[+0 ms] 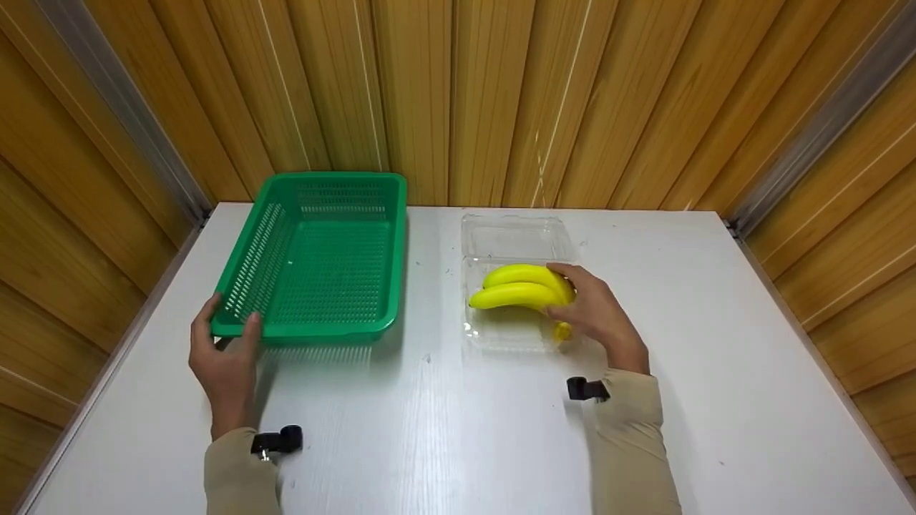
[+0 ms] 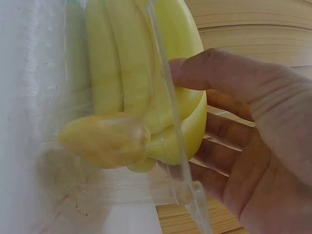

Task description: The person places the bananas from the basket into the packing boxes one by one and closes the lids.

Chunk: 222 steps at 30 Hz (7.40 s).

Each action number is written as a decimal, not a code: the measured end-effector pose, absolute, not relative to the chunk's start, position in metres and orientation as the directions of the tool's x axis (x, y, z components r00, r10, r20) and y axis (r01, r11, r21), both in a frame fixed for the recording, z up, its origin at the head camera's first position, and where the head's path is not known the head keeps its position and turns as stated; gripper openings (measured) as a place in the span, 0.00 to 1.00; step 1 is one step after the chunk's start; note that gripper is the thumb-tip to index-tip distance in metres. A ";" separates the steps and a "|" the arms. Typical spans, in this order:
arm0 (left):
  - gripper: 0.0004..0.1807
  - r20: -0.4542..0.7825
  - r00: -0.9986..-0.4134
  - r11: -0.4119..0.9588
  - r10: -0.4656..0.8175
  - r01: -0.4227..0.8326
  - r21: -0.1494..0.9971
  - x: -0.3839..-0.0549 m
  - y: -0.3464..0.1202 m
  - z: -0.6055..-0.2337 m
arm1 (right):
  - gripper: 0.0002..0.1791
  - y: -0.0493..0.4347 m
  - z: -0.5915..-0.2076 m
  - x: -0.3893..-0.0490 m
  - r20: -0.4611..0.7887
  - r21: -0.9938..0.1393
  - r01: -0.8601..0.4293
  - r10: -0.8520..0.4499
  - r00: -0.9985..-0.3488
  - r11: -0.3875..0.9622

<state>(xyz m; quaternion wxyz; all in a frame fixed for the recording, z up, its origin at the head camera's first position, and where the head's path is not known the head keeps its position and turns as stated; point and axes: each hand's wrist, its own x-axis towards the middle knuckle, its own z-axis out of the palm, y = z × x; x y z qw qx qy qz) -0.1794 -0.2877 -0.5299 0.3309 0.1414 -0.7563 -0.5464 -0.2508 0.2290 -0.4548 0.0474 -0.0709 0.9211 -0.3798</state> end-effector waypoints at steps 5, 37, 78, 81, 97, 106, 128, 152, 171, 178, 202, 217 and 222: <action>0.35 0.345 -0.743 0.355 -0.573 0.154 0.922 -0.180 -0.289 -0.531 | 0.44 0.229 -0.455 -0.250 -0.027 -0.704 -0.108 -0.179 -0.983 0.701; 0.35 0.331 -0.749 0.345 -0.574 0.146 0.927 -0.177 -0.286 -0.527 | 0.30 0.243 -0.451 -0.247 0.109 -0.797 -0.139 -0.086 -0.990 0.588; 0.34 0.329 -0.747 0.344 -0.578 0.143 0.928 -0.177 -0.286 -0.528 | 0.24 0.262 -0.493 -0.265 0.114 -0.928 -0.069 0.103 -0.988 0.366; 0.34 0.318 -0.752 0.330 -0.578 0.141 0.933 -0.176 -0.286 -0.527 | 0.25 0.262 -0.497 -0.266 0.084 -0.940 -0.043 0.107 -0.991 0.338; 0.34 0.309 -0.752 0.333 -0.582 0.126 0.934 -0.177 -0.286 -0.526 | 0.25 0.265 -0.513 -0.272 -0.014 -0.993 0.031 0.140 -0.990 0.118; 0.35 0.299 -0.758 0.316 -0.580 0.130 0.940 -0.176 -0.286 -0.527 | 0.24 0.268 -0.520 -0.268 -0.035 -0.995 0.046 0.120 -0.992 0.094; 0.35 0.281 -0.761 0.302 -0.584 0.117 0.946 -0.179 -0.281 -0.522 | 0.26 0.276 -0.534 -0.270 -0.047 -0.998 0.049 0.069 -0.997 0.030; 0.37 0.471 -0.648 0.459 -0.598 0.204 0.865 -0.182 -0.275 -0.504 | 0.26 0.280 -0.533 -0.273 -0.026 -0.999 0.027 0.026 -0.999 0.039; 0.40 0.578 -0.620 0.533 -0.531 0.286 0.796 -0.182 -0.258 -0.484 | 0.27 0.279 -0.533 -0.273 -0.009 -0.998 0.010 0.029 -1.000 0.064; 0.40 0.606 -0.619 0.520 -0.500 0.345 0.782 -0.183 -0.248 -0.481 | 0.24 0.278 -0.533 -0.272 -0.017 -0.999 0.019 0.028 -0.999 0.049; 0.40 0.665 -0.615 0.528 -0.425 0.428 0.733 -0.197 -0.212 -0.479 | 0.25 0.278 -0.534 -0.272 -0.004 -1.000 0.004 0.032 -0.999 0.012; 0.38 0.712 -0.592 0.503 -0.377 0.514 0.695 -0.203 -0.197 -0.482 | 0.27 0.278 -0.534 -0.270 0.004 -0.999 -0.004 0.003 -1.000 0.053; 0.38 0.700 -0.608 0.489 -0.374 0.512 0.706 -0.203 -0.189 -0.479 | 0.27 0.277 -0.534 -0.270 -0.005 -0.998 0.005 0.009 -1.000 0.055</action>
